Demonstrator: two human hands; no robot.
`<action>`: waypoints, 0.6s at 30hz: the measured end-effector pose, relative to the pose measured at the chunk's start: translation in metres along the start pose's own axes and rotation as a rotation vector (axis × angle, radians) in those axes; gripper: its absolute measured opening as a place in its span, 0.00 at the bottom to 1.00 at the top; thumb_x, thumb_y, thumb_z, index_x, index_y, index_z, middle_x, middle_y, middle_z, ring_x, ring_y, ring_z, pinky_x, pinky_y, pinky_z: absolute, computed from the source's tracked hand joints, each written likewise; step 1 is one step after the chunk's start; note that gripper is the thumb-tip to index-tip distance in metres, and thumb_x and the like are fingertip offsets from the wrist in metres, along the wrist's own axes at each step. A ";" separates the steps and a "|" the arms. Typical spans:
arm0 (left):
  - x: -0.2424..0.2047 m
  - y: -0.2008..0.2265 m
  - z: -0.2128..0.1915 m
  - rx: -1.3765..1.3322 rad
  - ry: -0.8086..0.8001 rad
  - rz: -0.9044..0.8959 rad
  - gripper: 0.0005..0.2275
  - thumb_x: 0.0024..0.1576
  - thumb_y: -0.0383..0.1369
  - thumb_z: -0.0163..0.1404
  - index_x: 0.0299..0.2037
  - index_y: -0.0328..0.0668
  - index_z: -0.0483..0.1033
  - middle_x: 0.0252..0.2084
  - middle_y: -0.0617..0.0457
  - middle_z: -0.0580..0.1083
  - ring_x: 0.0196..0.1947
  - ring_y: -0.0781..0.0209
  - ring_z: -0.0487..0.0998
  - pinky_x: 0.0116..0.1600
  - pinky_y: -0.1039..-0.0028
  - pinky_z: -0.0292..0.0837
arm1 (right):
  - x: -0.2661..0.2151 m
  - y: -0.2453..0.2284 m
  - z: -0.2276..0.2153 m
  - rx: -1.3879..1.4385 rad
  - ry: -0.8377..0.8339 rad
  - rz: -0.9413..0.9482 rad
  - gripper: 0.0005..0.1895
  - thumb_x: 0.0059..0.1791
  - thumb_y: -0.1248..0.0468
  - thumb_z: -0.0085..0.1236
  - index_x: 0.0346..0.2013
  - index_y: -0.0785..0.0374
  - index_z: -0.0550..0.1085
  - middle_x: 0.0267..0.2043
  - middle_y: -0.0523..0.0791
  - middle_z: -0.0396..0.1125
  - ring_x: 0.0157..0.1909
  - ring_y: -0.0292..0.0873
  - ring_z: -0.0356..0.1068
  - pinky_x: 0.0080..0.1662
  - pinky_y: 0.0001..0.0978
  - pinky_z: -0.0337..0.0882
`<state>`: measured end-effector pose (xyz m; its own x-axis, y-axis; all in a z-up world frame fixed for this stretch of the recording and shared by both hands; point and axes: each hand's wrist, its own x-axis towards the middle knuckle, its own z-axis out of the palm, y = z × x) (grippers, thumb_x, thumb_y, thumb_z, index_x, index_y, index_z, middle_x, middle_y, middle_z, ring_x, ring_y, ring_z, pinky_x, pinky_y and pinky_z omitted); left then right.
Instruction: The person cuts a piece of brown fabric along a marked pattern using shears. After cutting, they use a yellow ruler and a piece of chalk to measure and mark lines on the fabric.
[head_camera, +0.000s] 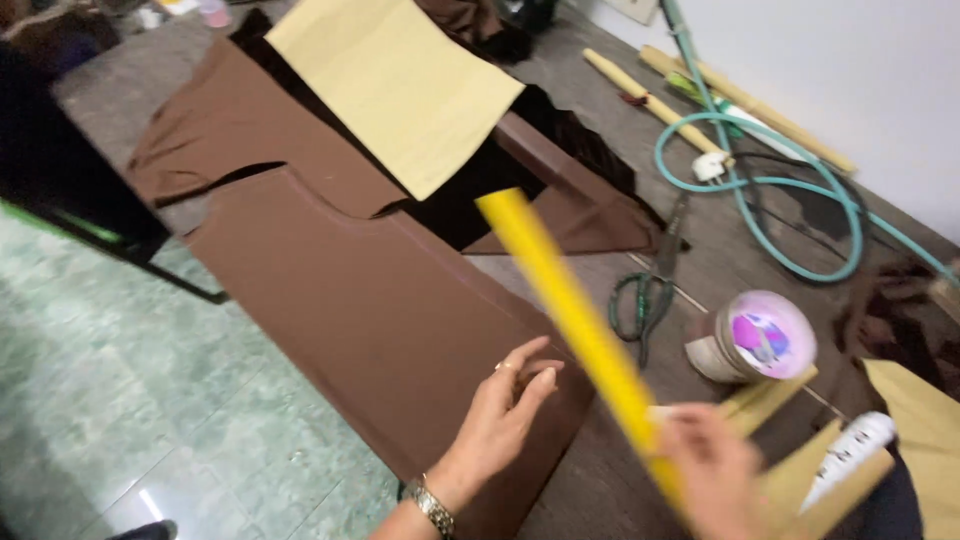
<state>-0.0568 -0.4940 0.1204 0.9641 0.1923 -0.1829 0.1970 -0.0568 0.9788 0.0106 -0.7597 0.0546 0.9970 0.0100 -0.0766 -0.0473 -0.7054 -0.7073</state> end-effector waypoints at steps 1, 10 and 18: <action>0.002 -0.013 0.009 -0.184 0.072 -0.020 0.20 0.58 0.38 0.43 0.59 0.42 0.64 0.48 0.52 0.77 0.48 0.66 0.77 0.54 0.77 0.70 | -0.013 -0.015 0.019 0.219 -0.138 -0.026 0.09 0.46 0.60 0.56 0.38 0.59 0.74 0.31 0.44 0.73 0.32 0.39 0.73 0.42 0.29 0.70; 0.012 -0.007 -0.033 -0.660 0.467 -0.203 0.06 0.60 0.33 0.44 0.40 0.39 0.64 0.26 0.40 0.74 0.16 0.51 0.76 0.21 0.67 0.72 | -0.033 -0.088 0.041 0.516 -0.292 -0.019 0.05 0.46 0.63 0.57 0.31 0.62 0.75 0.30 0.43 0.74 0.34 0.35 0.71 0.40 0.26 0.71; -0.001 0.014 -0.104 -0.256 0.329 -0.285 0.09 0.57 0.35 0.48 0.37 0.35 0.72 0.20 0.46 0.70 0.09 0.57 0.68 0.16 0.73 0.66 | 0.047 -0.066 -0.018 0.040 -0.058 0.196 0.07 0.46 0.58 0.52 0.34 0.58 0.71 0.61 0.39 0.66 0.66 0.45 0.60 0.67 0.58 0.51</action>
<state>-0.0730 -0.3934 0.1437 0.7631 0.4661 -0.4477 0.3546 0.2771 0.8930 0.0612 -0.7256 0.1108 0.9633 -0.0829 -0.2552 -0.2435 -0.6695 -0.7018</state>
